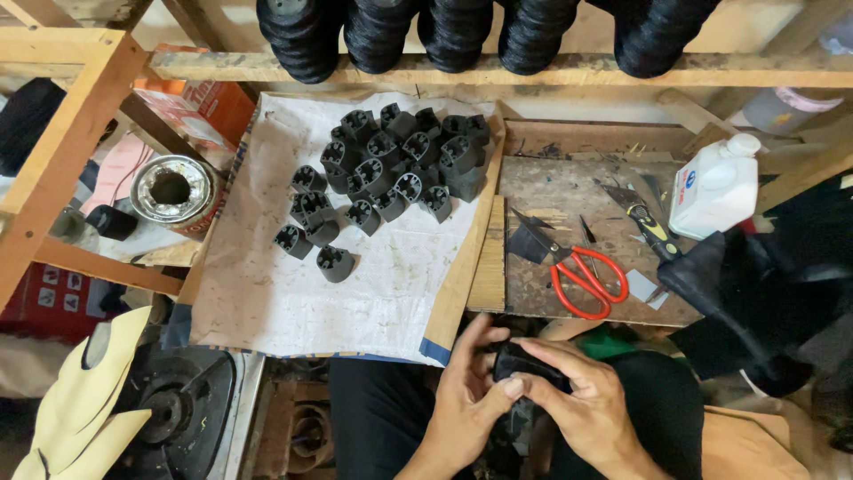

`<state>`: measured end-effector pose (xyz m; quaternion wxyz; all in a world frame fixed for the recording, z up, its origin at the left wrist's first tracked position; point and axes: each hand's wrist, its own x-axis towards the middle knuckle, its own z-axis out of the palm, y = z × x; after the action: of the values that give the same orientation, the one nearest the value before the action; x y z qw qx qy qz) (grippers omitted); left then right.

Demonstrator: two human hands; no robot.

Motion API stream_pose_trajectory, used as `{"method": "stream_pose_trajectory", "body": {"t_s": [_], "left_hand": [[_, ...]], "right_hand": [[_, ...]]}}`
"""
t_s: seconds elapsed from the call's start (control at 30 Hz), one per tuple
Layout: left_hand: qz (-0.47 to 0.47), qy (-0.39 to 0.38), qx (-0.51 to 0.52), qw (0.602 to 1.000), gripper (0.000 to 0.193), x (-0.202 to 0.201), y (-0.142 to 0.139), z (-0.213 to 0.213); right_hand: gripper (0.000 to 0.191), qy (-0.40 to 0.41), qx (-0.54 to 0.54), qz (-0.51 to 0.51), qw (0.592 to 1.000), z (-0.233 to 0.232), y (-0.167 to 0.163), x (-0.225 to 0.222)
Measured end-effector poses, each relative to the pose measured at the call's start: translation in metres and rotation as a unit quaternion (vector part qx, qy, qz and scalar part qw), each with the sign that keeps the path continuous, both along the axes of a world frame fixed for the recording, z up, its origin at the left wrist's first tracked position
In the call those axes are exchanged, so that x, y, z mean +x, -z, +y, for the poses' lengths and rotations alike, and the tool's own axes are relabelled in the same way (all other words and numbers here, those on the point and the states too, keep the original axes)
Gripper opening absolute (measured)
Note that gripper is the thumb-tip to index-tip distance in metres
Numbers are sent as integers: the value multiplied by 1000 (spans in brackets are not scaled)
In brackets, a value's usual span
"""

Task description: The person repeatedly picks up small black cylindrical objects and trims black fabric or foam around them using red-handled scissors. The person holds each object, cuts the material, and places the object back on the work surface. The process is repeated multiple times throughout the clip.

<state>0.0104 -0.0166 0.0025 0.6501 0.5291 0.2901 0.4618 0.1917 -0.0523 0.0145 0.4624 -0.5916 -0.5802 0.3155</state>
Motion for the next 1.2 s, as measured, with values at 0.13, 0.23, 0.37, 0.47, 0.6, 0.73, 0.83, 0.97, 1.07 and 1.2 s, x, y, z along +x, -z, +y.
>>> {"method": "stream_pose_trajectory", "body": {"t_s": [0.13,0.23,0.37,0.47,0.6,0.73,0.83,0.97,1.07,1.2], "left_hand": [[-26,20,-46,998,59,4,11,2],[3,24,-100,995,46,0,17,6],[-17,32,-185,982,39,-13,24,17],[-41,29,-172,984,36,-19,27,22],[6,17,-156,988,37,-21,19,24],[39,20,-88,995,38,-21,3,25],[92,20,-109,990,40,-19,-6,28],[103,2,-20,994,35,-23,-11,34],[106,-8,0,994,35,-26,-11,40],[108,-16,-66,992,40,-22,-11,49]], "right_hand": [[35,17,-2,43,999,0,4,-9],[31,-56,11,22,998,7,-2,-1],[45,11,-59,-102,993,35,-14,36],[41,66,50,-351,933,61,-18,66],[47,25,-77,-420,904,80,-14,84],[49,42,-206,-394,895,94,-3,95],[51,54,-205,-325,922,101,10,108],[47,47,-173,-8,984,102,35,127],[46,46,-215,204,954,71,48,131],[48,-25,-276,430,859,20,60,90]]}}
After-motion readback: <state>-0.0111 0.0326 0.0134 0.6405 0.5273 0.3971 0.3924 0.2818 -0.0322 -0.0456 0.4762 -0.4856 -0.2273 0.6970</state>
